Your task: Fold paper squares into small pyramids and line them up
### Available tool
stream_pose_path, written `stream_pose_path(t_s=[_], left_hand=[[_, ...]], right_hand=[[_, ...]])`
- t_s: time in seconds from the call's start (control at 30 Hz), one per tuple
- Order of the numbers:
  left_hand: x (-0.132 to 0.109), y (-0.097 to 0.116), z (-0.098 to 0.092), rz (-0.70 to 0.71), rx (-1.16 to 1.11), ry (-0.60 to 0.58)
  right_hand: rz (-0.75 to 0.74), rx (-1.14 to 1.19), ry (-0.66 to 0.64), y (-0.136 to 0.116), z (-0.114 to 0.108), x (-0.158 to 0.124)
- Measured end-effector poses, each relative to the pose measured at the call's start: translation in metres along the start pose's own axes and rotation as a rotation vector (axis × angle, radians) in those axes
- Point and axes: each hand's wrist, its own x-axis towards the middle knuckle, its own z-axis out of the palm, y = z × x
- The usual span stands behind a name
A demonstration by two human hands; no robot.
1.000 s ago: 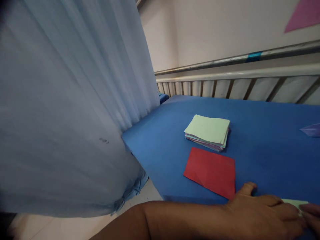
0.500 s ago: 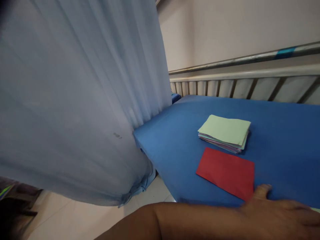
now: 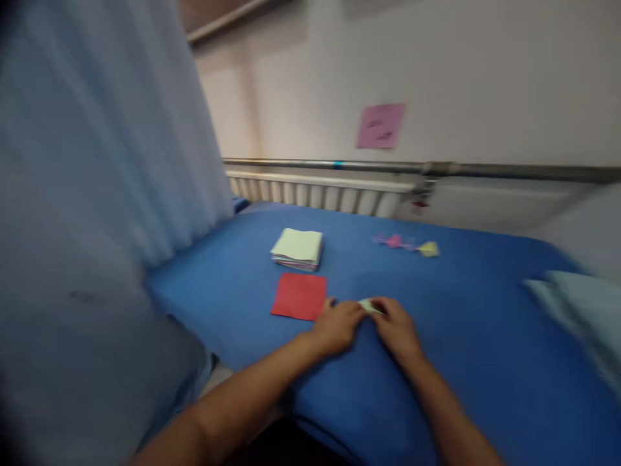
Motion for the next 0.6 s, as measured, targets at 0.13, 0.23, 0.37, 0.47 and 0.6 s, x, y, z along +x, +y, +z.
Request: stream_pose_path(t_s=[0.13,0.23,0.37,0.47,0.6], left_hand=[[0.006,-0.009,0.017,0.025,-0.106,0.092],[0.008,-0.016,0.024,-0.010,-0.113,0.147],[0.005,-0.016,0.027,-0.050,-0.070,0.198],[0.004,-0.011,0.029,-0.014,-0.034,0.198],[0.006,-0.006,0.030,0.026,0.005,0.192]], right_hand=[[0.098,-0.074,0.033,0.021,0.006,-0.001],[0.118,-0.071,0.026,0.034,0.013,-0.003],[0.133,-0.035,0.016,0.044,0.018,-0.003],[0.143,-0.023,0.002,0.048,0.019,-0.002],[0.164,-0.053,-0.015,0.047,0.020,-0.003]])
